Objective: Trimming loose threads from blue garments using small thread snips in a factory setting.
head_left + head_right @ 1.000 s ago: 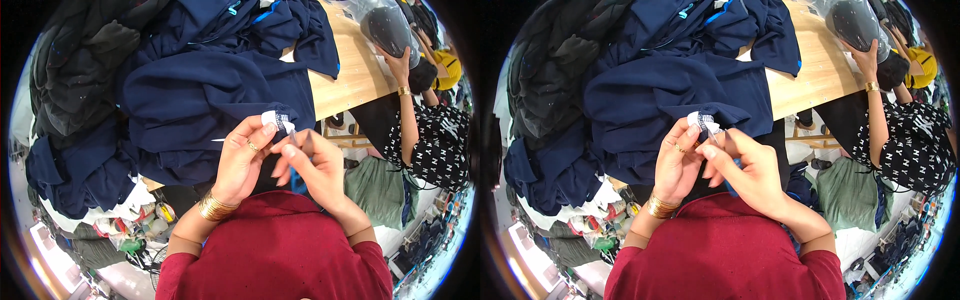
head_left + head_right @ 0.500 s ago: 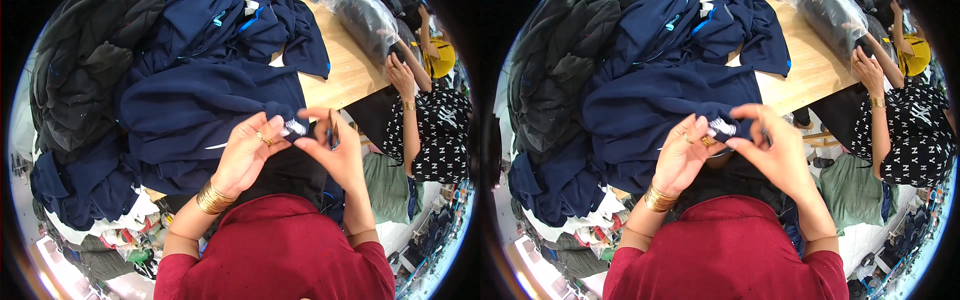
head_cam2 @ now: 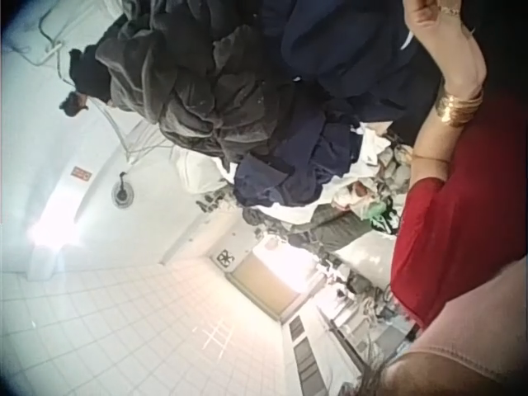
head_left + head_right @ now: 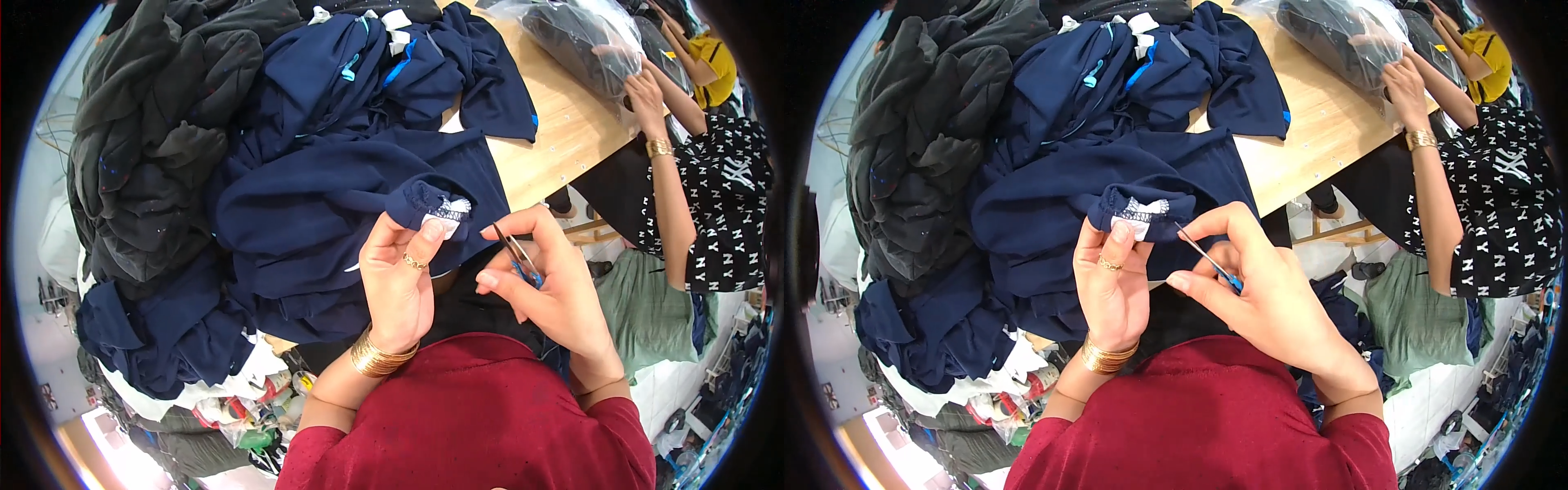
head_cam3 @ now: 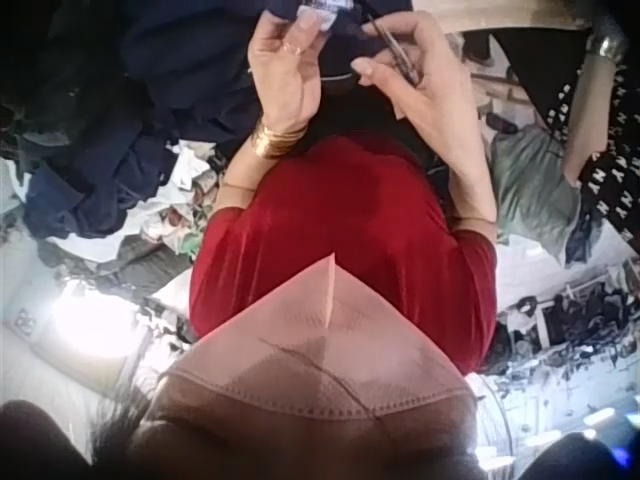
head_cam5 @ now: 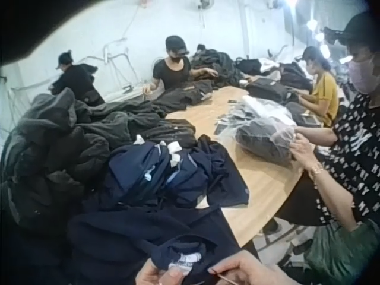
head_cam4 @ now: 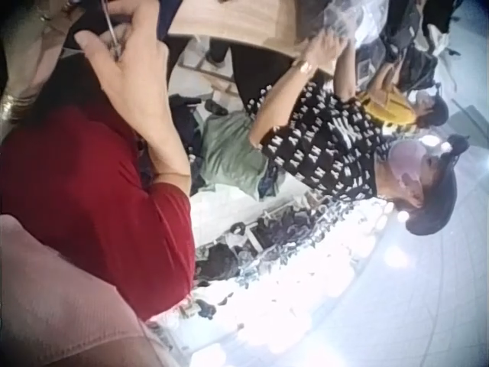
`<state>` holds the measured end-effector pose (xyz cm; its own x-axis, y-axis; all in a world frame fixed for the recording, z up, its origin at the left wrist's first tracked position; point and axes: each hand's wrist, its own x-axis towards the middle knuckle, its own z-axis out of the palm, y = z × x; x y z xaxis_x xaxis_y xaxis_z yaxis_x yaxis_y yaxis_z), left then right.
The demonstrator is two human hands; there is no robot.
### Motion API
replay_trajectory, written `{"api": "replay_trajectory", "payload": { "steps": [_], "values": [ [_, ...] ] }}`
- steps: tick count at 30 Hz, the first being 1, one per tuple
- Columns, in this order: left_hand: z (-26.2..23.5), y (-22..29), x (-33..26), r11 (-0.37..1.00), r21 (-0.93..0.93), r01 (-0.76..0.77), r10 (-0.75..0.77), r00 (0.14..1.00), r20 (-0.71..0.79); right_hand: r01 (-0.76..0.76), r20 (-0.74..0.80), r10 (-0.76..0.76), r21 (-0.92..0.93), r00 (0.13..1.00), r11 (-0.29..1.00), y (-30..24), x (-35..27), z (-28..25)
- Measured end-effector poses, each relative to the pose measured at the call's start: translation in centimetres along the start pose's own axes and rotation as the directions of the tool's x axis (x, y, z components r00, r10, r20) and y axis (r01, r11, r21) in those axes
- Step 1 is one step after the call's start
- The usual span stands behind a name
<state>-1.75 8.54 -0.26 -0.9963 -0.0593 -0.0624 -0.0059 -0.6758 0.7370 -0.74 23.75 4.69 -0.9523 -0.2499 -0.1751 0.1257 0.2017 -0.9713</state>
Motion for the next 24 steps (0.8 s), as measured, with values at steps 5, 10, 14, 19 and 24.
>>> {"api": "replay_trajectory", "payload": {
  "steps": [5,10,14,19,24],
  "values": [
    [-0.2,0.1,-0.2,0.998,0.067,-0.016,0.016,1.000,0.005,-0.072,0.112,0.046,0.238,0.993,0.969,-0.2,0.1,0.5],
    [-0.3,0.2,-0.3,0.995,0.088,0.040,-0.038,0.999,-0.027,-0.159,0.258,0.080,0.301,0.963,0.940,-0.2,0.3,1.3],
    [-0.4,0.3,-0.7,0.998,-0.024,0.056,-0.056,0.998,0.006,-0.137,0.278,0.039,0.340,0.960,0.931,0.7,0.8,1.7],
    [-0.6,0.2,-0.8,1.000,0.013,0.028,-0.029,1.000,0.010,-0.187,0.341,0.041,0.407,0.939,0.894,0.9,0.9,1.9],
    [-0.7,0.3,-0.9,0.999,0.036,0.036,-0.036,0.999,0.012,-0.196,0.340,0.047,0.422,0.939,0.885,0.8,0.8,2.0]
  ]
}}
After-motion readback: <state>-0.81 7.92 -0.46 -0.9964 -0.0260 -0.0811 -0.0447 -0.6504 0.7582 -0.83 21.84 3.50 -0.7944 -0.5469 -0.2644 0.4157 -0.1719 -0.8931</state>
